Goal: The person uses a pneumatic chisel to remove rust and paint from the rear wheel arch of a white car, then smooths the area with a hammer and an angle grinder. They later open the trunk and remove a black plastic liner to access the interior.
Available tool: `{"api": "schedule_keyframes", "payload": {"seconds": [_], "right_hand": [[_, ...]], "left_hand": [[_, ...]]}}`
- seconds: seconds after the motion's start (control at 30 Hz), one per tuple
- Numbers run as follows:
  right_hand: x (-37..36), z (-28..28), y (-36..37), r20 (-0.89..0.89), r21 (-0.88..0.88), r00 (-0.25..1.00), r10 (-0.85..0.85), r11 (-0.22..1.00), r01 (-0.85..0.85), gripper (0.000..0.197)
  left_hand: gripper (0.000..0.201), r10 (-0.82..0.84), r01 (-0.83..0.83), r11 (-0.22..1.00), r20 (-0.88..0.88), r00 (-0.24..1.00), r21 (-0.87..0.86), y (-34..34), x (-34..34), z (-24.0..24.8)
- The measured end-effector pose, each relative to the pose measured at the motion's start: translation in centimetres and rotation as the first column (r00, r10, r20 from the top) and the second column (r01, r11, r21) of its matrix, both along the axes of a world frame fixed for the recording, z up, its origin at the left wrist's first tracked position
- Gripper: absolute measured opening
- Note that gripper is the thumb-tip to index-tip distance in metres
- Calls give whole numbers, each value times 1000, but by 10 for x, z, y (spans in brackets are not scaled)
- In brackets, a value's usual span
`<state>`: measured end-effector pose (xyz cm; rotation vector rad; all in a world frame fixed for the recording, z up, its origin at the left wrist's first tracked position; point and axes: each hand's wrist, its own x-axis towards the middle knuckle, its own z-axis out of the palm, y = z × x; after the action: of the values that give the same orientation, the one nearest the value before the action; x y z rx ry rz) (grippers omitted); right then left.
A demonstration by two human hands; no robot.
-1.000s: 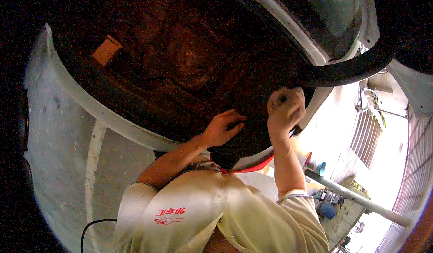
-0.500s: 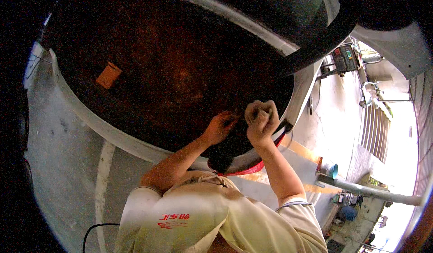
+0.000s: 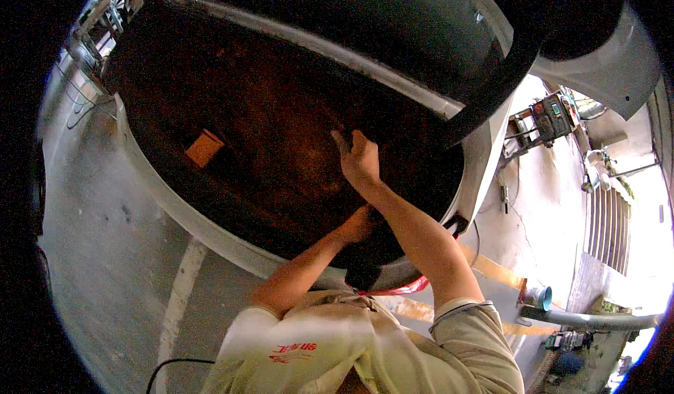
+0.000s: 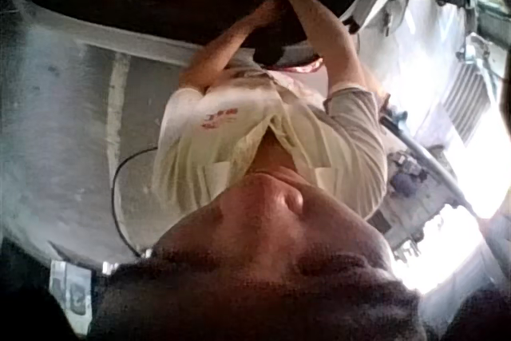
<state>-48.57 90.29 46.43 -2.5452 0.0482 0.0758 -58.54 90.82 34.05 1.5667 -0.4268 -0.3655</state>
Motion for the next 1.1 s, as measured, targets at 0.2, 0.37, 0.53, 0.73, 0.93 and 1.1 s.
{"api": "schedule_keyframes", "payload": {"seconds": [0.2, 0.37, 0.53, 0.73, 0.93, 1.1], "right_hand": [[-53, 39, -51, 59, 366, 996, -70, 929, 44, 41], [-105, 66, -125, 204, 289, 977, 58, 950, -117, 16], [-105, 80, -97, 79, 385, 995, 53, 919, -80, 26], [-98, 47, -86, 70, 470, 993, -96, 881, 51, 40], [-155, 42, -123, 132, 701, 968, -214, 710, 62, 42], [-177, 36, -136, 182, 755, 974, -132, 654, -52, 36]], "left_hand": [[43, -121, 121, 993, -17, 992, 5, 25, 15, 2], [50, -243, 258, 937, -91, 966, 236, 27, 18, -14], [37, -35, 35, 999, -318, 947, -6, 27, -2, 16], [39, 39, -43, 999, -232, 972, -13, 14, -5, -3], [38, 97, -82, 990, -126, 987, 114, 2, 3, 18], [34, 72, -70, 985, -11, 997, 159, -6, 14, 7]]}}
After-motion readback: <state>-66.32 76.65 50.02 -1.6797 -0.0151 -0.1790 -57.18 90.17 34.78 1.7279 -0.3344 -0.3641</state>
